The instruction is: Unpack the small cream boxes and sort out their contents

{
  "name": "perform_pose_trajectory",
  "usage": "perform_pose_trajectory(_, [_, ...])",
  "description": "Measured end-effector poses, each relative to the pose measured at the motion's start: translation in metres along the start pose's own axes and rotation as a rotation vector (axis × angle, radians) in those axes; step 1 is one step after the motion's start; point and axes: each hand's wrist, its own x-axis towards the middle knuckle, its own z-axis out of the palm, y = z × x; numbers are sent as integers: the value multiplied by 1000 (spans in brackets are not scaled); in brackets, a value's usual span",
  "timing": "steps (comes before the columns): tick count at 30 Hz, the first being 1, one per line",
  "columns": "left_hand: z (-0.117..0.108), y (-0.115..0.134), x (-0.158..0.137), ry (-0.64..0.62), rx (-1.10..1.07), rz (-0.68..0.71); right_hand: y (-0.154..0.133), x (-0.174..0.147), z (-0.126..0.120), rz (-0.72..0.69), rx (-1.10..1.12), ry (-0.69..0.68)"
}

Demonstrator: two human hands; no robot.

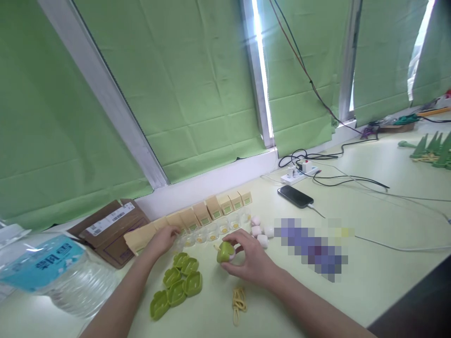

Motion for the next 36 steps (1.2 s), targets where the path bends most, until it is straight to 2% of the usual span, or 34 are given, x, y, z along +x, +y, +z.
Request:
perform_pose_trajectory(8, [1, 11, -16, 28, 75, -32, -1, -1, 0, 15, 14, -34])
perform_pose_trajectory(12, [-13, 36, -32, 152, 84, -1, 0, -1, -1, 11, -19, 7])
perform_pose_trajectory(14, [-19, 63, -42, 248, -73, 39, 0, 0, -2, 25, -20, 47])
perform_pose_trajectory(17, [-14, 115, -62, 288, -495, 79, 2, 1, -3, 52, 2, 90])
perform_pose_trajectory(20, [12, 164, -83, 231, -904, 111, 7, 2, -5, 42, -6, 111])
perform_pose_trajectory(23, [53, 190, -99, 192, -1065, 159, 12, 4, -7, 28, -62, 135])
perform_pose_trajectory(24, [66, 193, -103, 173, -1121, 177, 13, 4, -8, 34, -80, 129])
perform_pose_trajectory(28, [104, 184, -107, 165, -1328, 36, 14, 5, -9, 81, -106, 37])
perform_pose_trajectory(32, [108, 173, -108, 147, -1373, 47, 14, 4, -8, 55, -102, -5])
perform_pose_trajectory(36, [102, 175, -110, 225, -1336, 60, 15, 2, -9, 50, -91, -4])
